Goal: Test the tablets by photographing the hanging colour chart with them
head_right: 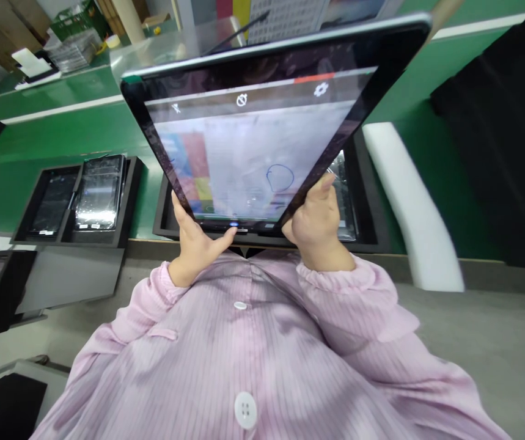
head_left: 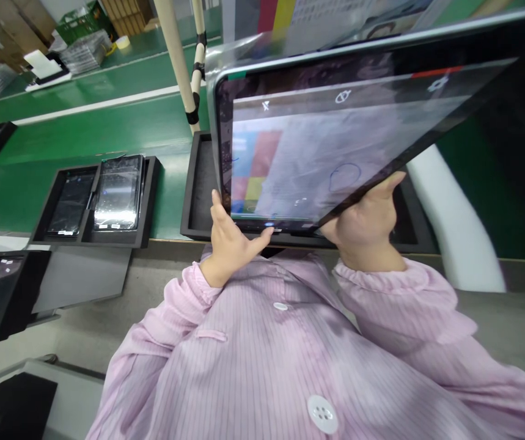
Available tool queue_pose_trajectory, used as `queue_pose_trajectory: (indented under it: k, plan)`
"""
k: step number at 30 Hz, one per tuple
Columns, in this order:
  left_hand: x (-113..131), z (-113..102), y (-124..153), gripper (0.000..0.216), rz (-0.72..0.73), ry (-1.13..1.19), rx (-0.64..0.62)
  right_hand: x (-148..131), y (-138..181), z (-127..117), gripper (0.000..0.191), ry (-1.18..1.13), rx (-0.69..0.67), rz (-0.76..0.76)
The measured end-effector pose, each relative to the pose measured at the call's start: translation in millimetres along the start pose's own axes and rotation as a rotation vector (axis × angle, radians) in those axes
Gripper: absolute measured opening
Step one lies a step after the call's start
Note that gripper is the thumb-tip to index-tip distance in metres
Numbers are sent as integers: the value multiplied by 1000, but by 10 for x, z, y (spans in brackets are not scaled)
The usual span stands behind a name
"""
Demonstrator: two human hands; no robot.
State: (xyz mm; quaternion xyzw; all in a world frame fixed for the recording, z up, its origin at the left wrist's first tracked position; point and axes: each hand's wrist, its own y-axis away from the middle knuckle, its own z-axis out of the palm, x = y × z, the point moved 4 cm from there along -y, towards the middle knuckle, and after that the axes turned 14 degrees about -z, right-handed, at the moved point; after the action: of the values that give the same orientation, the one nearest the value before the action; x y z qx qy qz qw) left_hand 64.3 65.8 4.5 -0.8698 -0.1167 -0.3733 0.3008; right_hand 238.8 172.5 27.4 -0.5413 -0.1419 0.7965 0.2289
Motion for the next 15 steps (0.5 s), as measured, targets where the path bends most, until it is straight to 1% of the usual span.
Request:
queue_pose_trajectory:
  k: [3, 5, 8, 12, 15]
  plan:
    - [8, -9, -2, 127, 9, -12, 28, -28, -3, 41, 64, -123, 16, -24]
    - [12, -10, -1, 125, 21, -15, 38, -40, -2, 62, 63, -156, 11, -32]
    - [-5, 3, 0, 127, -4, -8, 39, -44, 3, 74, 65, -130, -2, -23]
    - [-30, 18, 2, 129, -42, -4, 74, -51, -3, 59, 71, -49, -5, -46]
    - [-29, 19, -1, 129, -47, 2, 84, -45, -12, 49, 69, -35, -3, -51]
